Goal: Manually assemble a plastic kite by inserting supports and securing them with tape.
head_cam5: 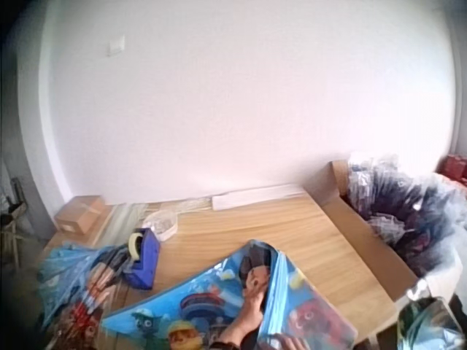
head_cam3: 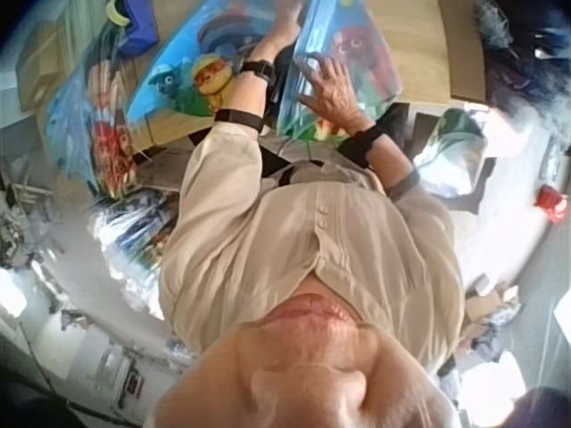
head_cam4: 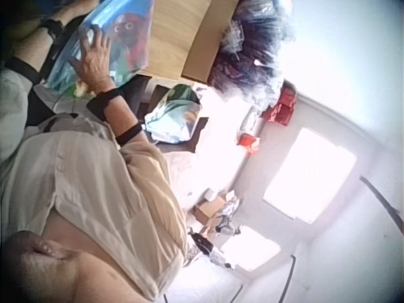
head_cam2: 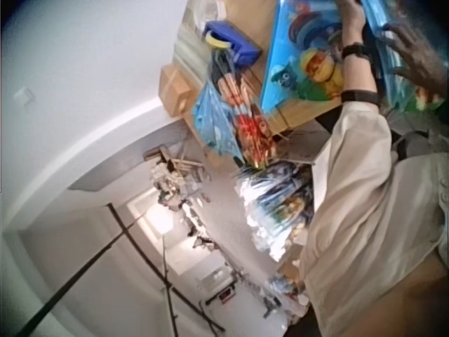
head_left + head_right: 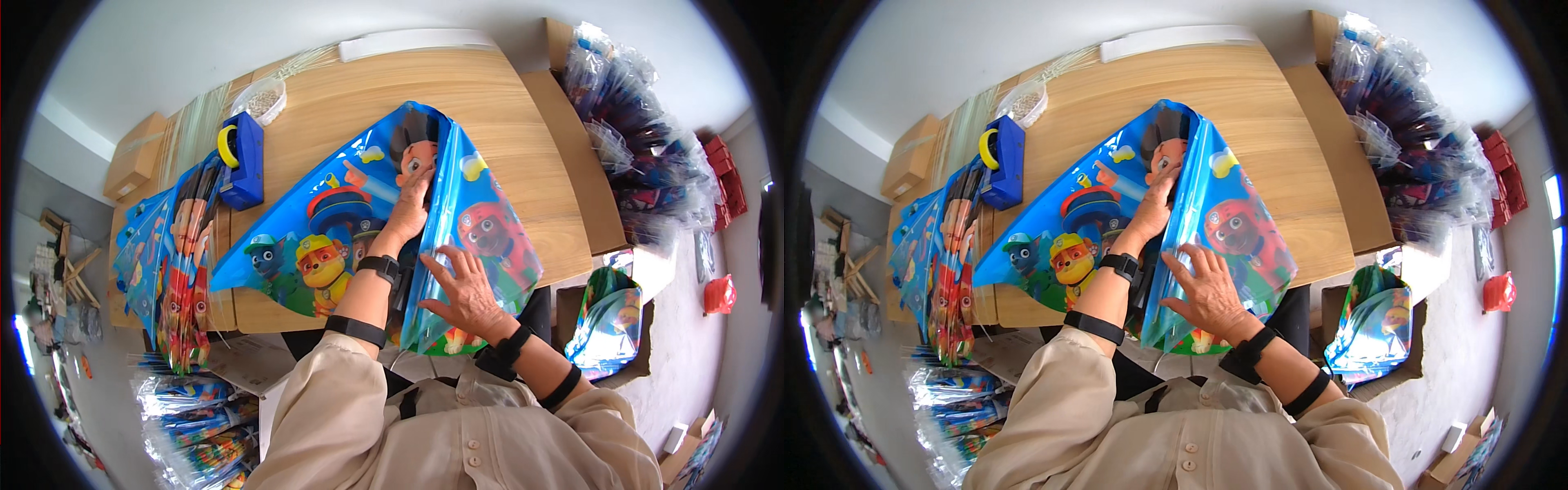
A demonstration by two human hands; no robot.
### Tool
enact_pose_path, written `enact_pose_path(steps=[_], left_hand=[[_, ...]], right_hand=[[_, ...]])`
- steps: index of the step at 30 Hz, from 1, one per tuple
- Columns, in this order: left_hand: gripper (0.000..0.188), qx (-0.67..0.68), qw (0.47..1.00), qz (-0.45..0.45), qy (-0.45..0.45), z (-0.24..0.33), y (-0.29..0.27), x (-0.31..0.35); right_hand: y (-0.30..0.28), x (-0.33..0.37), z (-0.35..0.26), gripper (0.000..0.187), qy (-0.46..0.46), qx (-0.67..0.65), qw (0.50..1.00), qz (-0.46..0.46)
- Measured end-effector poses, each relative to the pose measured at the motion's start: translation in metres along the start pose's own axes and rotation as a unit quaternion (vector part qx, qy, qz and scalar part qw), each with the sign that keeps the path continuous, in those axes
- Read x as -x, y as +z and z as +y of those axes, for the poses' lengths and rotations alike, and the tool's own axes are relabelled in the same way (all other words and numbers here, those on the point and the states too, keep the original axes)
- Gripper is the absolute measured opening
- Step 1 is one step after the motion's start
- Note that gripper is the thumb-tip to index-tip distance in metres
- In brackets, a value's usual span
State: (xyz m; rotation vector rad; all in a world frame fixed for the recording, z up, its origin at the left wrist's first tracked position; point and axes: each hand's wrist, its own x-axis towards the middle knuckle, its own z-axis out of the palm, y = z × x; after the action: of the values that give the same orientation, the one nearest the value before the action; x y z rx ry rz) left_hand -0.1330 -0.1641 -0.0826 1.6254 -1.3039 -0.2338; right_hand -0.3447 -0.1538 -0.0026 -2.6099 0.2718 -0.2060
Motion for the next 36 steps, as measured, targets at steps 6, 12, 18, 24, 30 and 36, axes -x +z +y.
enact_pose_path(steps=[6,12,18,24,30,36], left_hand=[[0.056,-0.072,0.995,0.053,-0.041,-0.001,-0.07,0.003],[0.065,-0.383,0.889,-0.008,-0.251,-0.013,-0.219,0.065],[0.079,-0.402,0.812,-0.087,-0.415,-0.023,-0.268,0.103],[0.065,-0.396,0.758,-0.176,-0.487,-0.031,-0.277,0.096],[0.062,-0.406,0.807,-0.03,-0.428,-0.031,-0.266,0.119],[0.056,-0.344,0.785,-0.121,-0.502,-0.024,-0.279,0.116]], right_hand=[[0.02,0.004,0.005,0.085,0.054,0.073,0.995,-0.046],[0.025,0.006,0.009,0.084,0.04,0.057,0.998,0.002],[0.025,0.008,0.012,0.084,0.043,0.045,0.998,0.01],[0.025,0.013,0.014,0.083,0.037,0.05,0.998,0.027],[0.028,0.017,0.018,0.083,0.025,0.047,0.996,0.067],[0.035,0.02,0.022,0.083,0.018,0.058,0.996,0.068]])
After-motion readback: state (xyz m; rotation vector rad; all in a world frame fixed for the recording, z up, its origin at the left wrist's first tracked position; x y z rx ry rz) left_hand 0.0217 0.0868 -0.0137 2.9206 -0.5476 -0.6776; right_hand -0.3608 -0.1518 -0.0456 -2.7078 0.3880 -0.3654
